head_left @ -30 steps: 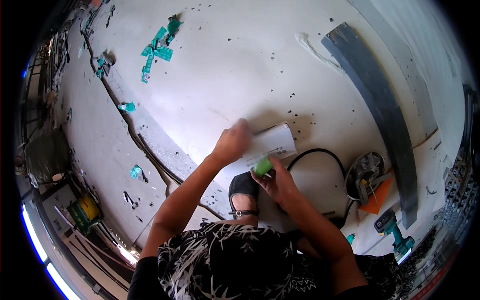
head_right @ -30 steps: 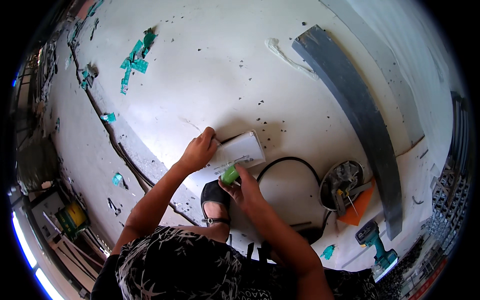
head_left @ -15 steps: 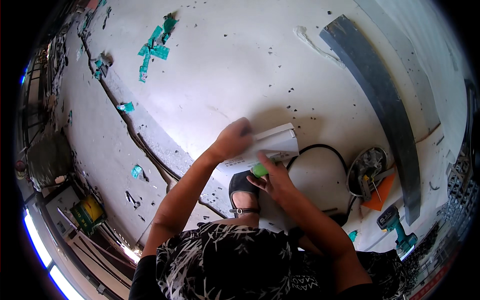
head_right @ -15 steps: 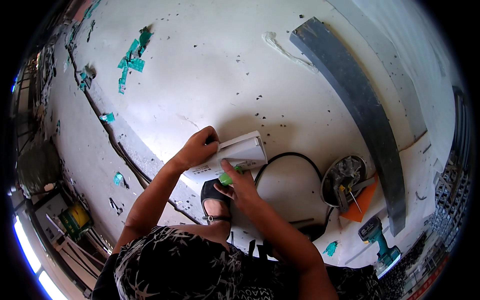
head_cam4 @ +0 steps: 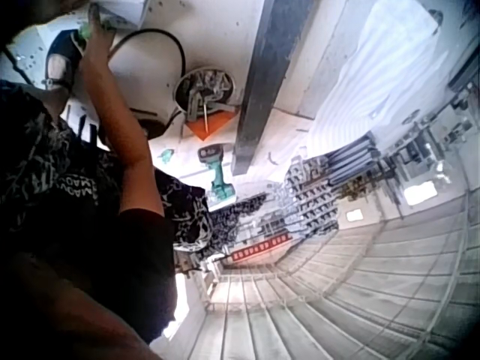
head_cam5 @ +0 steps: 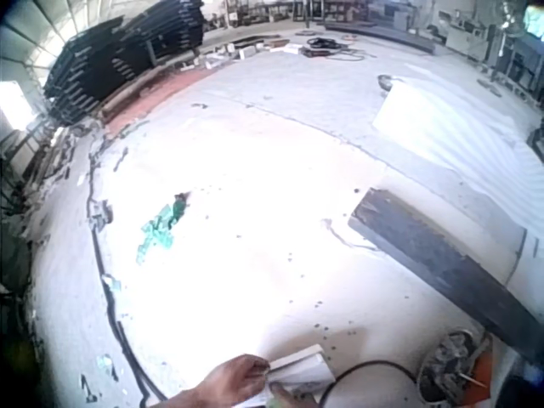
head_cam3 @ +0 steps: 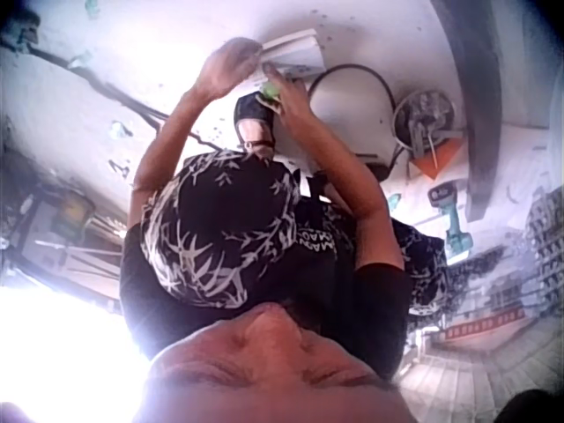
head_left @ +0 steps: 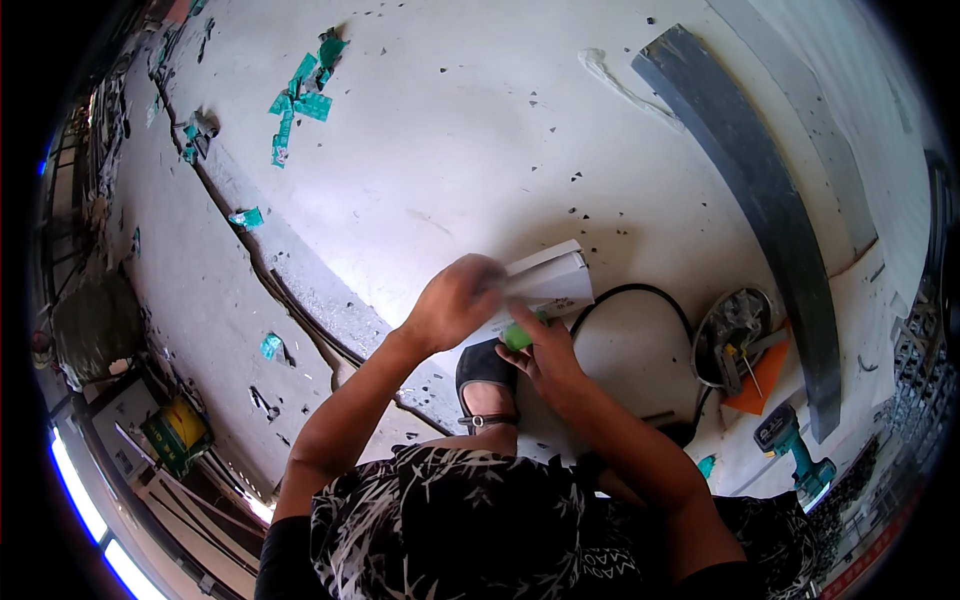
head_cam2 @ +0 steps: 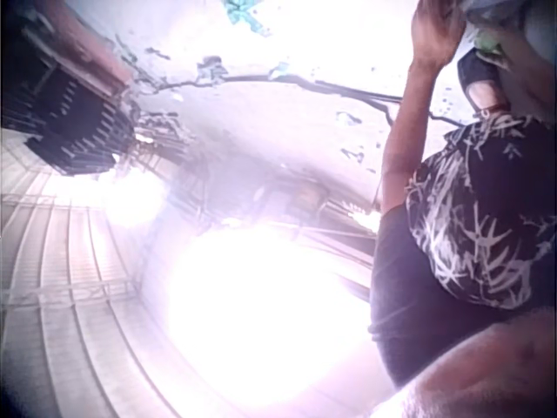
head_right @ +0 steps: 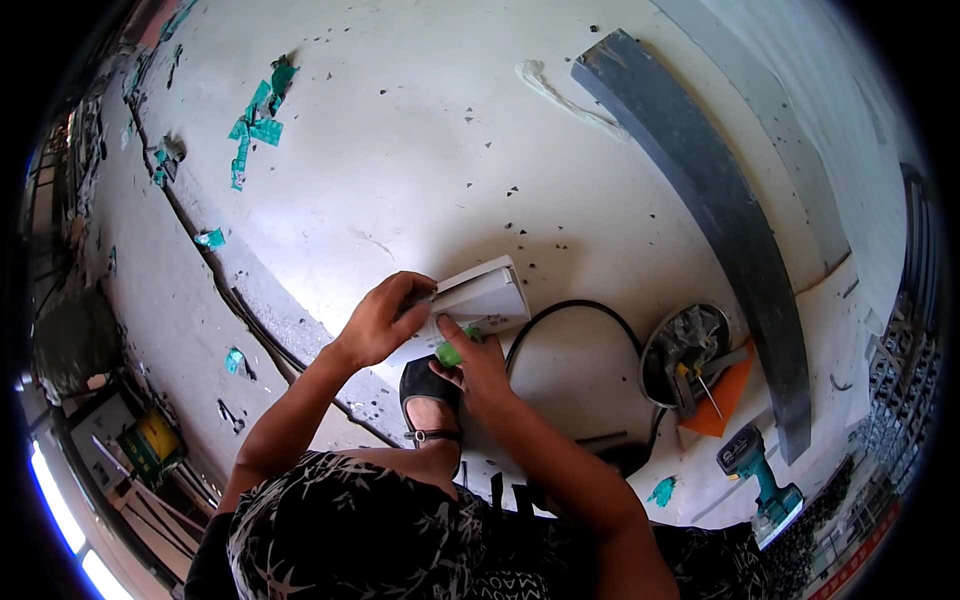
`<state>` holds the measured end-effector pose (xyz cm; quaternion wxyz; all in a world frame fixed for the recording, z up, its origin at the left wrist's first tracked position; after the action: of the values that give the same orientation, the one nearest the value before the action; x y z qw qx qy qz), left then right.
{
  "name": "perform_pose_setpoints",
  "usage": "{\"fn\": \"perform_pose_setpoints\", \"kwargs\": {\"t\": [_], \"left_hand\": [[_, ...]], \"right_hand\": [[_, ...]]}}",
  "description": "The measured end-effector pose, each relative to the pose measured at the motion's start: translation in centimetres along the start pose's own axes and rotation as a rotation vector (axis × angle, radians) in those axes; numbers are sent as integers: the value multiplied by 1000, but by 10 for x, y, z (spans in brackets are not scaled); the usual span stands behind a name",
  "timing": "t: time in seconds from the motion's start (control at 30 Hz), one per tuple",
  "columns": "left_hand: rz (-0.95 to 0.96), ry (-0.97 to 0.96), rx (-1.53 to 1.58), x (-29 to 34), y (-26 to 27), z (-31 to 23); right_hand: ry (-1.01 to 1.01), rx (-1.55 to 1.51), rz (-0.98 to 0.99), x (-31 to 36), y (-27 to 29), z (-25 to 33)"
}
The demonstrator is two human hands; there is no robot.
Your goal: The person takes items from a box and puts them into another white box, then closes the white box.
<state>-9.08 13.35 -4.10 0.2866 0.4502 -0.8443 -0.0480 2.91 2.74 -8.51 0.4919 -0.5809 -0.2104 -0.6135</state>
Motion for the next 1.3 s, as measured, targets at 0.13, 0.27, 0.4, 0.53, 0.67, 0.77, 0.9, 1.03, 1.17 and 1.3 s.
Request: {"fn": "perform_pose_setpoints", "kwargs": {"t": [0.13, 0.27, 0.4, 0.53, 0.67, 0.77, 0.9, 1.03, 1.17, 1.3], "left_hand": [[103, -213, -124, 1, -5, 11], [211, -73, -123, -10, -6, 25], [248, 40, -102, -17, -6, 28], [204, 126, 18, -13, -4, 46], [212, 199, 394, -15, 6, 43], [192, 213, 491, -9, 21, 30], [295, 56, 401, -4, 26, -30], [383, -4, 264, 8, 31, -55], [443, -8, 232, 18, 23, -61], [507, 43, 311, 24, 16, -49]], "right_hand": [[-8, 2, -9, -3, 0, -4], [-38, -121, 19, -12, 8, -12], [-45, -269, 17, -19, 24, -25], [-74, -218, -25, -5, 22, -18], [-126, -198, 206, 0, 24, -16], [-160, -321, 297, 9, 26, -13], [-117, -259, 447, 13, 31, -8], [-165, -311, 498, 9, 26, -16], [-59, -137, 557, -1, 53, -36], [379, 85, 574, 24, 30, 1]]}}
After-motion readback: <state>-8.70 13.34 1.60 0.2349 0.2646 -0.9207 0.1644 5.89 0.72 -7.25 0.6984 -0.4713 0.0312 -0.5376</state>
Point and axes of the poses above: each hand's wrist, its own x-axis away from the middle knuckle, its own y-axis out of the back of the hand, z = x × y, the point moved 6 cm from there along -x, towards the middle knuckle, and after that the axes turned 9 degrees about x, right-handed, at the moved point
